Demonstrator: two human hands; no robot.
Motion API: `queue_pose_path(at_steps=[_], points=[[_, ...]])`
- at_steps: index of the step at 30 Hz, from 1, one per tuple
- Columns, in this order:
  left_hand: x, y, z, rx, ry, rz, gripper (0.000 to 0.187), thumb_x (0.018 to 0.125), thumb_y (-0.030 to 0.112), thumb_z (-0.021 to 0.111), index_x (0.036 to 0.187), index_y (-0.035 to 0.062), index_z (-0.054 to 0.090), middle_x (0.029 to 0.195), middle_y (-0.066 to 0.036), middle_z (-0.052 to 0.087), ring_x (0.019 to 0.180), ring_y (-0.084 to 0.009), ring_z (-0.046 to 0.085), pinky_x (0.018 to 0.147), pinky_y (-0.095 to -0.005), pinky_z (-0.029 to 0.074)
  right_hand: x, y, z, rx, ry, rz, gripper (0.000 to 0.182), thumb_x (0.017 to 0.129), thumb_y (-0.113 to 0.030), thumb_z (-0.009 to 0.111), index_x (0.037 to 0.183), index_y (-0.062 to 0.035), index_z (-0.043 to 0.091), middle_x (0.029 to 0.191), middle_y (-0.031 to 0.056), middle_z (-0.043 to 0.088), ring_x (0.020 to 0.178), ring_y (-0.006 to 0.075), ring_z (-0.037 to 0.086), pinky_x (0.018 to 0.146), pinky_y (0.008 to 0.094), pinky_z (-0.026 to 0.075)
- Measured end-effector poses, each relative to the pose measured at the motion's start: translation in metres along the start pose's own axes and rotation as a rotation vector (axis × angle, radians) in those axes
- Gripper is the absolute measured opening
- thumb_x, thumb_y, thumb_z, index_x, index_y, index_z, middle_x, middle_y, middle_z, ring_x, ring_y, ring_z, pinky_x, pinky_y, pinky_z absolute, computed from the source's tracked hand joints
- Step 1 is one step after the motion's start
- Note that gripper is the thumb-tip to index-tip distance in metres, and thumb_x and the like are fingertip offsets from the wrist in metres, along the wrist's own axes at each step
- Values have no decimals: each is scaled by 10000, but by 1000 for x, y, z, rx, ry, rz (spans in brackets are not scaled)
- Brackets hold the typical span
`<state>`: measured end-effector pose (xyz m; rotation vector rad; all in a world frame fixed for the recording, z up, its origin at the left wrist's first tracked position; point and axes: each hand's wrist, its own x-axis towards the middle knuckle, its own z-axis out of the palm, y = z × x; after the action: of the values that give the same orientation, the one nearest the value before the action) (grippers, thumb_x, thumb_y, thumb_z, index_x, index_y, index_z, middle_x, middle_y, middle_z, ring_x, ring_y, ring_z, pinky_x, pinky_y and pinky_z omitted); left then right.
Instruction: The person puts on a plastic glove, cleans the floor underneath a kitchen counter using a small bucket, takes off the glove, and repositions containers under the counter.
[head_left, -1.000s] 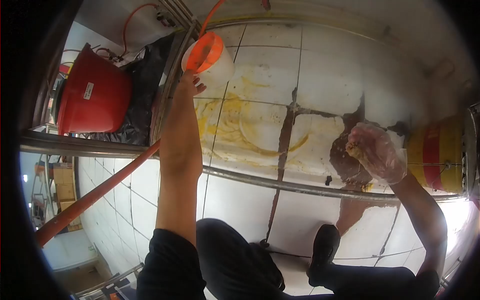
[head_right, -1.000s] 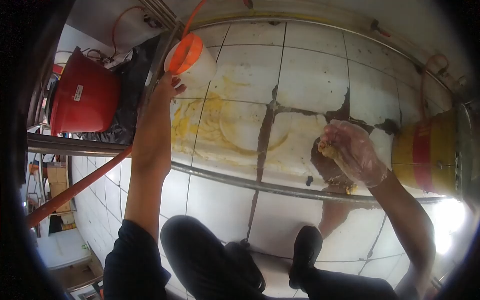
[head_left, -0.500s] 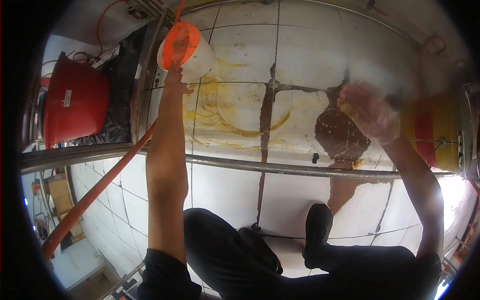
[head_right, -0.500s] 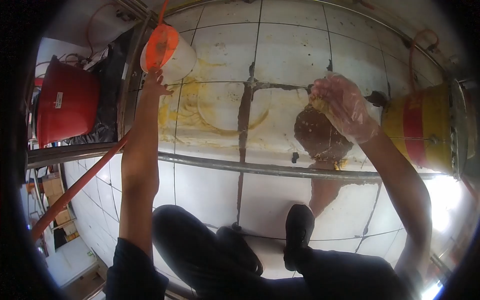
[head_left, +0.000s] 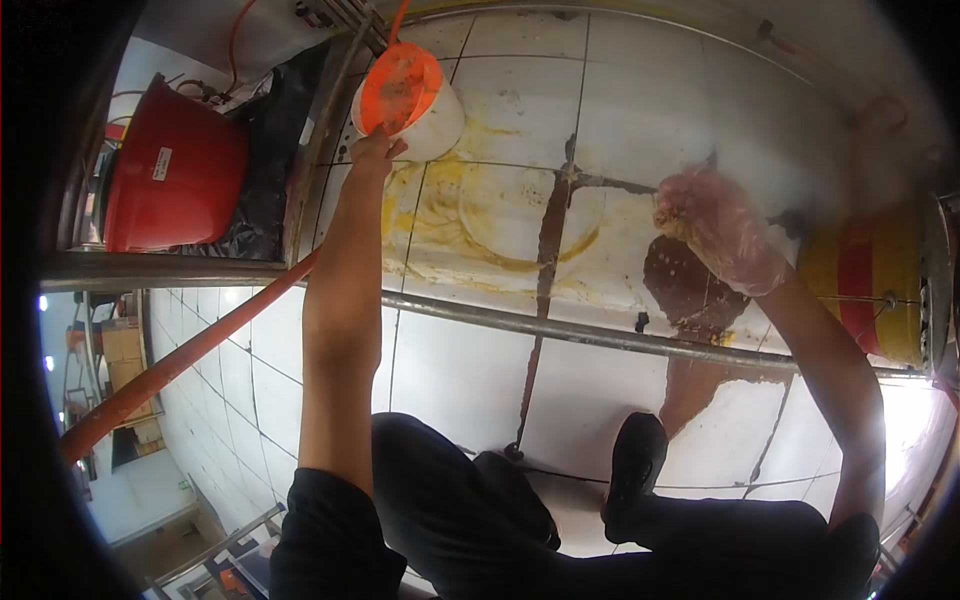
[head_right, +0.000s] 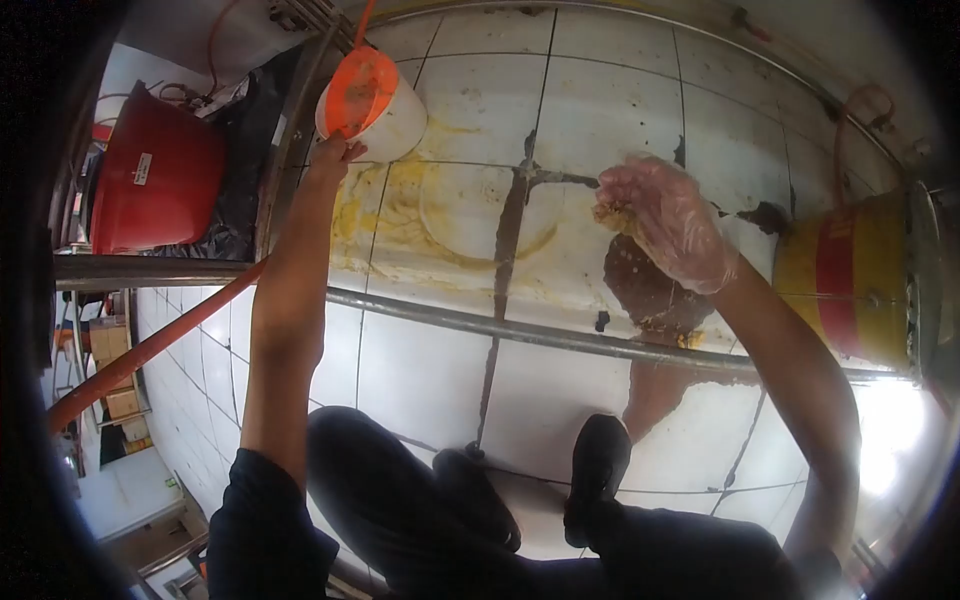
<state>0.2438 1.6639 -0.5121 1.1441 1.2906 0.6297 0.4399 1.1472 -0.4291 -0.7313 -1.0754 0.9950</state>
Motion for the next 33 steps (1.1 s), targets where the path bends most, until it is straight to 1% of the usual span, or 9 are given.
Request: queue_pose_path(at_steps=[7,9,12,16,19,22,25,28,33], points=[[-43,0,-1,90,-108,132,364,913,292,636,1007,-60,644,858,-141,693,624,-202,692,562,-276,534,6,-15,0,-41,89,78,489,934,-159,608,1385,-183,417,1287,113,483,1166,242,481,1032,415,410],[-38,-14,2,537,-226,513,333,898,260,637,931,-72,645,785,-143,683,616,-210,697,533,-271,514,19,-23,5,12,159,66,376,970,-199,548,1331,-139,463,1246,111,506,1137,241,501,1022,414,418],[-110,-9,24,275,-279,263,301,873,227,630,850,-74,627,699,-132,665,622,-216,704,522,-281,507,49,-37,18,0,297,3,315,997,-293,484,1222,-77,531,1171,99,545,1083,231,533,1004,396,427],[-172,-42,60,357,-472,230,322,888,242,566,807,-66,612,687,-111,649,618,-212,704,520,-290,500,78,-32,13,-301,482,-53,353,999,-358,474,1115,-41,578,1071,79,591,1038,215,556,988,382,424],[-218,-54,87,242,-593,37,281,923,185,549,890,-93,579,862,-126,626,735,-221,683,672,-287,600,85,-8,20,-410,646,-22,356,998,-368,463,1059,-51,611,998,73,624,1011,198,568,979,367,416],[-246,-74,108,336,-672,12,264,933,170,514,920,-86,580,880,-129,625,746,-222,686,702,-285,602,74,27,-3,-1017,565,165,350,989,-384,475,1030,-76,637,1003,103,638,970,226,583,940,359,434],[-266,-72,120,184,-776,-113,252,938,158,490,950,-81,567,896,-136,629,756,-232,691,724,-277,601,74,22,32,-923,649,372,352,969,-414,499,1026,-101,649,1010,127,633,928,271,596,871,379,467],[-272,-68,126,117,-774,-150,238,940,145,479,976,-78,556,921,-145,636,768,-240,696,729,-270,598,52,30,22,-1723,51,30,386,952,-429,518,1074,-79,628,994,141,625,910,308,602,815,411,488],[-266,-80,129,72,-805,-95,248,952,148,458,1000,-74,560,950,-142,652,781,-237,699,726,-250,585,32,12,48,-1818,-146,209,410,960,-387,503,1133,-25,588,1038,164,604,911,293,612,800,403,497]])
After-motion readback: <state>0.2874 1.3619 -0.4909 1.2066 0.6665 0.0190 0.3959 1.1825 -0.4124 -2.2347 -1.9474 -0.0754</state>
